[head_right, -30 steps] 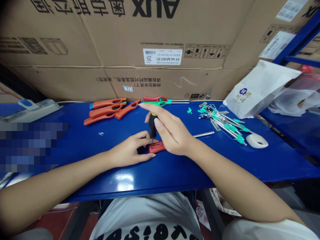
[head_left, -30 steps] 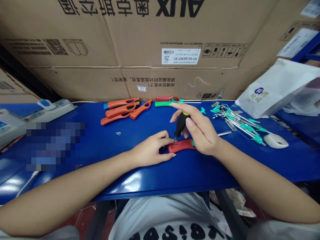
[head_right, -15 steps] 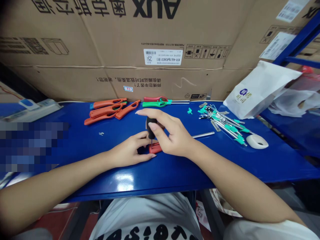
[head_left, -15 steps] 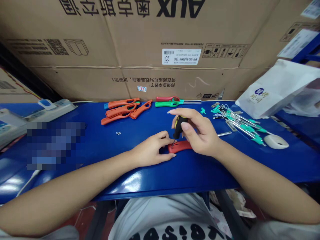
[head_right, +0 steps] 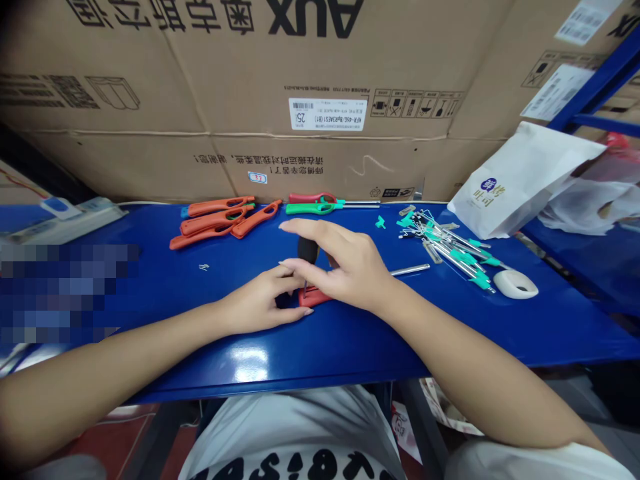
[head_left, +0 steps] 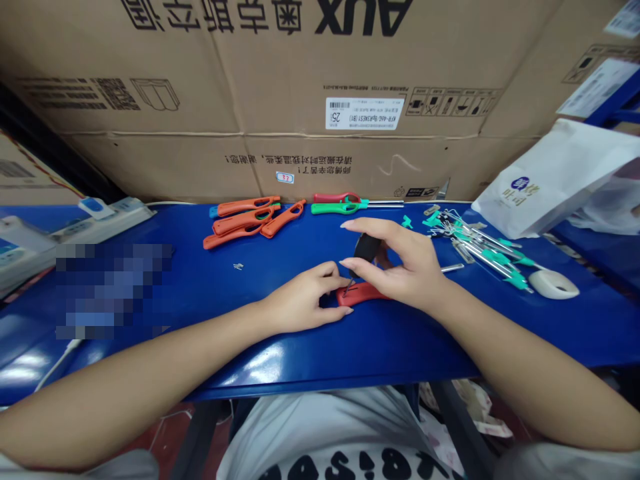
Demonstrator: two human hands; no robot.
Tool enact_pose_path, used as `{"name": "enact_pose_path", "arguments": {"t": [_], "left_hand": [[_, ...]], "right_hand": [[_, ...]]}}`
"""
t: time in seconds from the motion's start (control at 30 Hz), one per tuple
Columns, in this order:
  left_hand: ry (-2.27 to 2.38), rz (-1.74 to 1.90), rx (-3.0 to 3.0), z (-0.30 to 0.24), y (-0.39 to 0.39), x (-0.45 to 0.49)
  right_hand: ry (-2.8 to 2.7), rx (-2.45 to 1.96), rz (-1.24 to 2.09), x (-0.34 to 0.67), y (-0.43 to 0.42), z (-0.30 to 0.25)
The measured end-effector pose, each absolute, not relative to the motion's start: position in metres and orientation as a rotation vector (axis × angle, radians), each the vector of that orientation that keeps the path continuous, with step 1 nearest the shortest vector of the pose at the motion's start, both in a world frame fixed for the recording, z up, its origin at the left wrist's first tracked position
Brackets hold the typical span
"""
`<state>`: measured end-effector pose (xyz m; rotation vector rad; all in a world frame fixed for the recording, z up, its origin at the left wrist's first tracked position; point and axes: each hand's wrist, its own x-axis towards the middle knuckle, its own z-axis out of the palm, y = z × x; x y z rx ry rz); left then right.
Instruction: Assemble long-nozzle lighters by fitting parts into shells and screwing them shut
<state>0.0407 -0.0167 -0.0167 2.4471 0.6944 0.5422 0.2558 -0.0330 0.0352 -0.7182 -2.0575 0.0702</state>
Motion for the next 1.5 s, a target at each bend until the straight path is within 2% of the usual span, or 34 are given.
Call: {"name": "enact_pose_path", "arguments": {"t": [0.07,0.17,0.23,0.43,0.57,0.63,0.77,0.83,1.0,1.2,1.4,1.5], "left_hand": [[0.694,0.546,2.447,-0.0159,-0.017,0.0408],[0.679,0.55,2.443,-0.0146,-0.0174,0.0408],[0.672,0.553,2.442,-0.0147,-0.0173,0.0409],[0.691,0.549,2.437,-0.0158,-0.0166,0.0408],[0.68,0.549,2.438,-0.0155,-0.0165,0.0404],[0.676,0.552,2.432,-0.0161,-0.0165,0.0405],[0.683,0.537,2.432,-0.0167,-0.0163,0.0407],[0.686,0.539,2.435,-0.0161,-0.0163,0.0406],[0.678,0.546,2.422,-0.0154,-0.0164,0.0404],[0.682,0.528,2.414,-0.0172,-0.0157,0.0409],[0.688,0.563,2.429,-0.0187,-0.0164,0.0404],[0.73,0.567,2.421,-0.0185,-0.0182,0.0411]], "right_hand": [[-2.082,-0.719,0.083,0.2566,-0.0342,0.037],[-2.108,-0.672,0.363,0.2566,-0.0356,0.0391],[-2.099,-0.646,0.425,0.2561,-0.035,0.0393],[-2.065,-0.665,-0.009,0.2588,-0.0334,0.0406],[-2.13,-0.591,0.307,0.2591,-0.0365,0.0419],[-2.124,-0.602,0.349,0.2576,-0.037,0.0411],[-2.033,-0.661,-0.065,0.2567,-0.036,0.0399],[-2.032,-0.636,-0.165,0.2575,-0.036,0.0407],[-2.083,-0.613,0.146,0.2562,-0.0373,0.0412],[-2.044,-0.625,-0.172,0.2553,-0.0356,0.0399],[-2.127,-0.537,0.224,0.2535,-0.0385,0.0411],[-2.104,-0.562,0.155,0.2528,-0.0385,0.039]]}}
